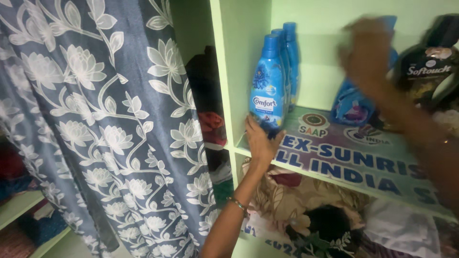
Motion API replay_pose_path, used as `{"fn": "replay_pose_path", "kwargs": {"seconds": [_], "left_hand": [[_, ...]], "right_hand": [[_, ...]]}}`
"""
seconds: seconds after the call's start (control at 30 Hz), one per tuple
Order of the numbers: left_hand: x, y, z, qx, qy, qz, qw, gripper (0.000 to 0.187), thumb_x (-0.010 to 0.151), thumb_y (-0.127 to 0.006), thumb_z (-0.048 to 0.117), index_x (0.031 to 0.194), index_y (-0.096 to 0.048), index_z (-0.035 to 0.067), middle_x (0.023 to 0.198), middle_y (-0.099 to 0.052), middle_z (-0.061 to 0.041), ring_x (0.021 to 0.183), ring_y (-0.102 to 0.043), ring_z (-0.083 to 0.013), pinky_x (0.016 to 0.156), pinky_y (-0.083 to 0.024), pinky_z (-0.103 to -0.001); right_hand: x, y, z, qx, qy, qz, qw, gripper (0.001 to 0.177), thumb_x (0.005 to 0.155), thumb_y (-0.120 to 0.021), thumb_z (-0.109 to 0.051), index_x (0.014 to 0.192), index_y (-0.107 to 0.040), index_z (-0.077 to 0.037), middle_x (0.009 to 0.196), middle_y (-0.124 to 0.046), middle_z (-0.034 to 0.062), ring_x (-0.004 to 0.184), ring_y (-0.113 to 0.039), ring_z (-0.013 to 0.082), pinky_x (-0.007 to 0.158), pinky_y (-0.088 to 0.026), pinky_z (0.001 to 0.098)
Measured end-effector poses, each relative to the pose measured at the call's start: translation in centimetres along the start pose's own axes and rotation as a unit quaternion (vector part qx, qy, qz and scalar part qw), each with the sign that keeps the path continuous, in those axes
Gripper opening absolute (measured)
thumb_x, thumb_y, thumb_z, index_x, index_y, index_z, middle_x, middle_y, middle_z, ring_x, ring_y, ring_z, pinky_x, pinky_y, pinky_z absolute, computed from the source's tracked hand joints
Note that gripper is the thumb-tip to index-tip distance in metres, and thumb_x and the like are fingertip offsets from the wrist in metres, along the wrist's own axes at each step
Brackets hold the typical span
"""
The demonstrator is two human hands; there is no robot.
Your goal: The person picks up laundry detergent and fabric softener bottles from a bed and places them onto a shelf. The person repeatedly moves between the bed and the shelf to transfer multiple bottles.
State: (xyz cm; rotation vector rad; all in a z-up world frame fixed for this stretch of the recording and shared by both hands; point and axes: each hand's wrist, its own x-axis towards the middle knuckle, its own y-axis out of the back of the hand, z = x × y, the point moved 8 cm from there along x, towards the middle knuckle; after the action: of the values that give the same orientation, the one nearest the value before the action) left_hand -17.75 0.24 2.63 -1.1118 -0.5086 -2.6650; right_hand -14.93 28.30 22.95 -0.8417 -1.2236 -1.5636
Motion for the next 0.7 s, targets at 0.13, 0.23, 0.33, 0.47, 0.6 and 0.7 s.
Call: {"fn": "replay_pose_path", "kwargs": {"seconds": [0.13, 0.23, 0.33, 0.47, 0.6, 0.7], "left_hand": [[1.2, -0.4, -0.1, 0.011, 0.075, -0.035, 0.997, 0.128, 0.072, -0.091, 0.042, 0.16, -0.009, -0.001, 0.148, -0.033, -0.036, 0.125, -0.048, -0.0574, 0.104, -0.044, -0.058], [2.4, -0.4, 0.3, 0.053, 0.096, -0.038, 0.993, 0.127, 0.072, -0.09, 0.043, 0.165, -0.01, 0.012, 0.145, -0.035, -0.035, 0.121, -0.051, -0.0584, 0.1, -0.048, -0.058], [3.3, -0.5, 0.6, 0.082, 0.097, -0.03, 0.991, 0.127, 0.069, -0.091, 0.045, 0.163, -0.011, 0.017, 0.143, -0.037, -0.033, 0.12, -0.051, -0.0571, 0.095, -0.051, -0.056], [3.8, -1.0, 0.4, 0.084, 0.091, -0.026, 0.992, 0.125, 0.07, -0.091, 0.045, 0.163, -0.012, 0.017, 0.14, -0.04, -0.03, 0.116, -0.053, -0.0551, 0.094, -0.051, -0.056], [3.5, -1.1, 0.8, 0.091, 0.059, 0.016, 0.994, 0.121, 0.072, -0.092, 0.043, 0.162, -0.017, 0.017, 0.139, -0.041, -0.03, 0.117, -0.052, -0.0563, 0.094, -0.05, -0.058], [3.3, -1.3, 0.3, 0.078, 0.092, -0.013, 0.993, 0.119, 0.073, -0.089, 0.045, 0.164, -0.018, 0.017, 0.138, -0.042, -0.029, 0.12, -0.051, -0.0539, 0.098, -0.051, -0.057]], "right_hand": [[-4.0, -5.7, -7.4, 0.142, -0.081, -0.191, 0.968, 0.07, 0.083, -0.082, -0.035, 0.139, -0.055, -0.001, 0.136, -0.058, 0.0267, 0.126, -0.055, 0.0436, 0.107, -0.044, 0.053], [-6.5, -9.9, -9.0, 0.18, -0.161, -0.281, 0.929, 0.081, 0.08, -0.083, -0.043, 0.143, -0.05, -0.005, 0.137, -0.055, 0.0288, 0.123, -0.055, 0.0457, 0.101, -0.046, 0.0528], [-8.6, -13.3, -8.8, 0.2, -0.205, -0.326, 0.901, 0.082, 0.079, -0.083, -0.045, 0.145, -0.049, -0.009, 0.135, -0.059, 0.0261, 0.125, -0.058, 0.0423, 0.103, -0.048, 0.0496], [-9.8, -16.2, -7.9, 0.219, -0.207, -0.303, 0.904, 0.078, 0.08, -0.081, -0.043, 0.142, -0.05, -0.007, 0.132, -0.063, 0.0243, 0.122, -0.061, 0.0412, 0.101, -0.049, 0.0482], [-8.6, -16.7, -6.3, 0.218, -0.198, -0.187, 0.937, 0.065, 0.085, -0.08, -0.029, 0.138, -0.053, -0.004, 0.125, -0.063, 0.0253, 0.115, -0.063, 0.041, 0.097, -0.05, 0.0491], [-5.4, -15.6, -4.3, 0.233, -0.187, -0.069, 0.952, 0.053, 0.092, -0.076, -0.019, 0.139, -0.055, -0.002, 0.122, -0.064, 0.0217, 0.102, -0.065, 0.0365, 0.092, -0.053, 0.0469]]}}
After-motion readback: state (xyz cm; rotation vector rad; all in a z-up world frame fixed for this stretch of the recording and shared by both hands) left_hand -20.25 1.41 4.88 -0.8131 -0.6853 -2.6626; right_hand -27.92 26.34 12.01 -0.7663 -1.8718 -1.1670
